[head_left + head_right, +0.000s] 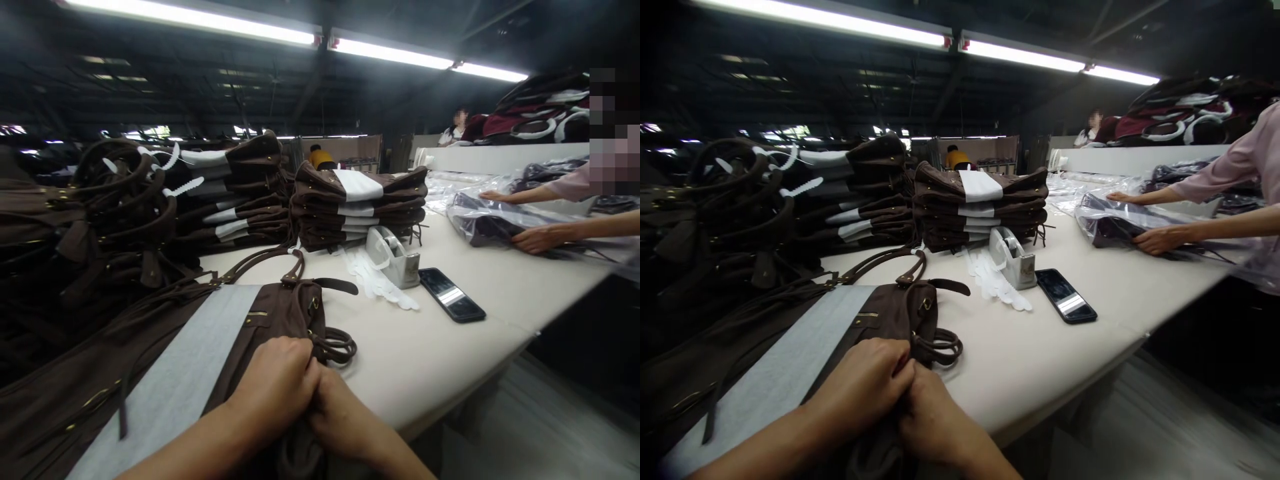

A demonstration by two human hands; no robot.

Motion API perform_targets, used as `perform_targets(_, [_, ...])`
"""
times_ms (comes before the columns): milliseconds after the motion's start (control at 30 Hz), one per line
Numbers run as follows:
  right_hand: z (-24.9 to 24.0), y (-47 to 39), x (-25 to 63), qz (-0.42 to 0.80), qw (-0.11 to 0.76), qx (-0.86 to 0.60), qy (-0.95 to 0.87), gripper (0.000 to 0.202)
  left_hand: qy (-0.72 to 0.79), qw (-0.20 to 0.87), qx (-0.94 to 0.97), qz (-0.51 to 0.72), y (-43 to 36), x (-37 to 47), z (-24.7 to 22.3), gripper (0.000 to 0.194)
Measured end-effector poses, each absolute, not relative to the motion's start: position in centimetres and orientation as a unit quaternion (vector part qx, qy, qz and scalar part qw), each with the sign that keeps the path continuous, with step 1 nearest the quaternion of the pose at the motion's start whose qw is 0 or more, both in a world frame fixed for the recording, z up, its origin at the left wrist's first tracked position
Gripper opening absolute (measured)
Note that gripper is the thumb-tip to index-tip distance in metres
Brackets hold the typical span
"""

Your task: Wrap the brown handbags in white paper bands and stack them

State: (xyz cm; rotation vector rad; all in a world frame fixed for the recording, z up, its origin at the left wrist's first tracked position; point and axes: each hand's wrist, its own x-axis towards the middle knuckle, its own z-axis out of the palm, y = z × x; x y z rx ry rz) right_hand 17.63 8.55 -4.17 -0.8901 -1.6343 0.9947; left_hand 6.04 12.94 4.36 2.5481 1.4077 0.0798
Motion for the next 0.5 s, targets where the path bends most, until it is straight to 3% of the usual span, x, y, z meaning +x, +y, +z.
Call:
perform_targets(167, [-3.6, 10.4, 18.6, 0.542, 0.537, -0.399, -0.509, 0.021, 0.476, 0.143, 0.866, 0.058, 12.6, 5.3, 4.5, 0.025])
perform_targets(500, [-3.5, 14.5, 18.9, 0.709, 0.497, -0.351, -0.355, 0.040, 0.459, 0.135, 0.878, 0.027, 11.1, 6.2, 3.6, 0.014])
